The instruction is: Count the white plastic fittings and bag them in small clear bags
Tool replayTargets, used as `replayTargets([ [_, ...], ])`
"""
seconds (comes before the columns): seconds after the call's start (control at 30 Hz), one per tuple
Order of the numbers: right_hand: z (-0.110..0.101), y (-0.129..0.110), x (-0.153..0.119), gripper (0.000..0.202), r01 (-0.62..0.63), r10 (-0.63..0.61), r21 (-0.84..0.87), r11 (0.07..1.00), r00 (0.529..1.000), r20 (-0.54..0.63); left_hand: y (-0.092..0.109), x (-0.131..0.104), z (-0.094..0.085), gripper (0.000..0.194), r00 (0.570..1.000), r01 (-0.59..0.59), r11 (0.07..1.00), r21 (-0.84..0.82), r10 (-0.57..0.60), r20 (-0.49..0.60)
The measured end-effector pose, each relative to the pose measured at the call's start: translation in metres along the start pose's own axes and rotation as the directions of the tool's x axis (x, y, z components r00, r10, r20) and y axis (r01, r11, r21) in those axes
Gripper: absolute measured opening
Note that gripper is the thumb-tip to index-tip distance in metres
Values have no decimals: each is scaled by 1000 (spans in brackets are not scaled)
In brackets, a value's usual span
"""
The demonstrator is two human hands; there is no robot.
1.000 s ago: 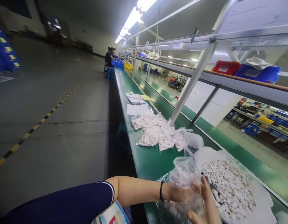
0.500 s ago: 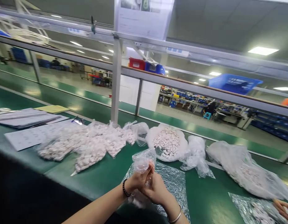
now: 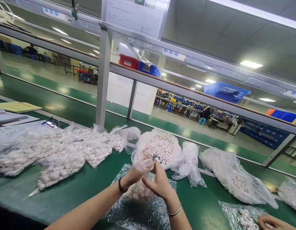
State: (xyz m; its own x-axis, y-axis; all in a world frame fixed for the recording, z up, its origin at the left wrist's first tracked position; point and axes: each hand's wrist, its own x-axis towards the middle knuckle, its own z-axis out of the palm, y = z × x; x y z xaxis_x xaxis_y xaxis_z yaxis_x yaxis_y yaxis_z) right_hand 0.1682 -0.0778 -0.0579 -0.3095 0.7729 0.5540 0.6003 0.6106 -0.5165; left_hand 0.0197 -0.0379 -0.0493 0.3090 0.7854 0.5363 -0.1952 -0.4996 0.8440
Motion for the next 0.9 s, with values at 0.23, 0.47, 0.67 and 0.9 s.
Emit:
replayTargets([
  [0.23,-15,-1,29,26,150,-148,13,989,986,-76,-19,20,-3,71,976,-78,996,-41,84,202],
  [0.47,-53,7,22,30,-49,48,27,998,999,15,18,38,-50,70,931,-3,995,101,-35,365],
  [0.67,-93,8,9,17,-100,100,8,995,995,-24,28,44,-77,93,956,259,957,135,-273,106],
  [0.9,-46,7,31,30,165,295,797,581,870,-395,4,38,-65,41,923,365,905,-217,-383,-46],
])
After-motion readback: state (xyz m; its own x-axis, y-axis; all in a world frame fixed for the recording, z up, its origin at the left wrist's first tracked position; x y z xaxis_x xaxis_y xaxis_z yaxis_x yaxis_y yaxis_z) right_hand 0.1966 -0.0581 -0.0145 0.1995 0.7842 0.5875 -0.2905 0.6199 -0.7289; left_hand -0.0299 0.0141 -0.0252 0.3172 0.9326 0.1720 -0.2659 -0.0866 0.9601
